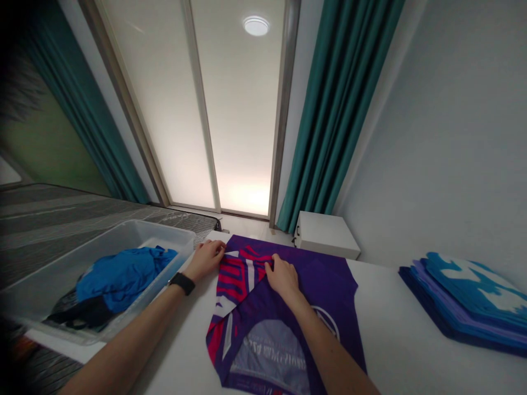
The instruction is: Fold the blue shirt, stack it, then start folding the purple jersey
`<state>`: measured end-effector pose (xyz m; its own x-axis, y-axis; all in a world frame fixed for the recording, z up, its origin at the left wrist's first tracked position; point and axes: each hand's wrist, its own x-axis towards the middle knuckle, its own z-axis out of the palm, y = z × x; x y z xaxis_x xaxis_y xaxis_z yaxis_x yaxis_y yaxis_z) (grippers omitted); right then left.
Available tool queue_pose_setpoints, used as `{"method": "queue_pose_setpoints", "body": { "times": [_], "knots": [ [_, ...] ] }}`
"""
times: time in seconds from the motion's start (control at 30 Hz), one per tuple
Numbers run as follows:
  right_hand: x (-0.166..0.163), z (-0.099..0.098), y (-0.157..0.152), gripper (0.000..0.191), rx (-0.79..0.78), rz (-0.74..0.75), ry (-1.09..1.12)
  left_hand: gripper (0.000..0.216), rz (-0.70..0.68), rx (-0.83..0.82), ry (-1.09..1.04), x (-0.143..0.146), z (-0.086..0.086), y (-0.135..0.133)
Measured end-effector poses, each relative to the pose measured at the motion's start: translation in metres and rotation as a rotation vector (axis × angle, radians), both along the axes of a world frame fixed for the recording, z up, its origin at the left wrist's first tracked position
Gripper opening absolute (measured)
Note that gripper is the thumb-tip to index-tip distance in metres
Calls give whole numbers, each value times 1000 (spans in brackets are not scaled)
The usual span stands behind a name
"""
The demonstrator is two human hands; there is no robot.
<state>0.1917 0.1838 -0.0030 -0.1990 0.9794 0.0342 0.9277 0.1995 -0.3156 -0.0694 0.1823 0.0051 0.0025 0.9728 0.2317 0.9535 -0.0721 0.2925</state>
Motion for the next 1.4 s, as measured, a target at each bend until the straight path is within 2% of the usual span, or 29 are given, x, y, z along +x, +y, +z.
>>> {"method": "queue_pose_setpoints", "body": {
  "times": [0.2, 0.4, 0.57, 0.7, 0.9, 1.1, 1.3, 1.4],
  "knots": [
    [-3, -10, -6, 16, 117, -16, -57, 28, -111, -105, 64, 26, 14, 31],
    [-4, -10, -11, 13, 161, -24, -65, 18, -220, -211, 22, 54, 12, 57],
    [-3, -8, -11, 14, 153, -36, -42, 15, -302, -151, -57, 58, 18, 59],
    [-3, -11, -10, 14, 143, -69, 33, 21, -286, -53, -84, 56, 21, 58],
    [-3, -15, -10, 34, 164, -61, 77, 32, -177, -10, -106, 45, 9, 54],
    [-3, -13, -12, 32, 144, -15, 38, 27, -88, -7, -113, 14, 2, 36],
    [-1, -13, -12, 30, 147, 8, 49, 27, -82, 8, -164, -7, -8, 16],
    [4, -12, -5, 31, 92, 58, 98, 28, -101, 9, -228, -13, -14, 11]
  ]
}}
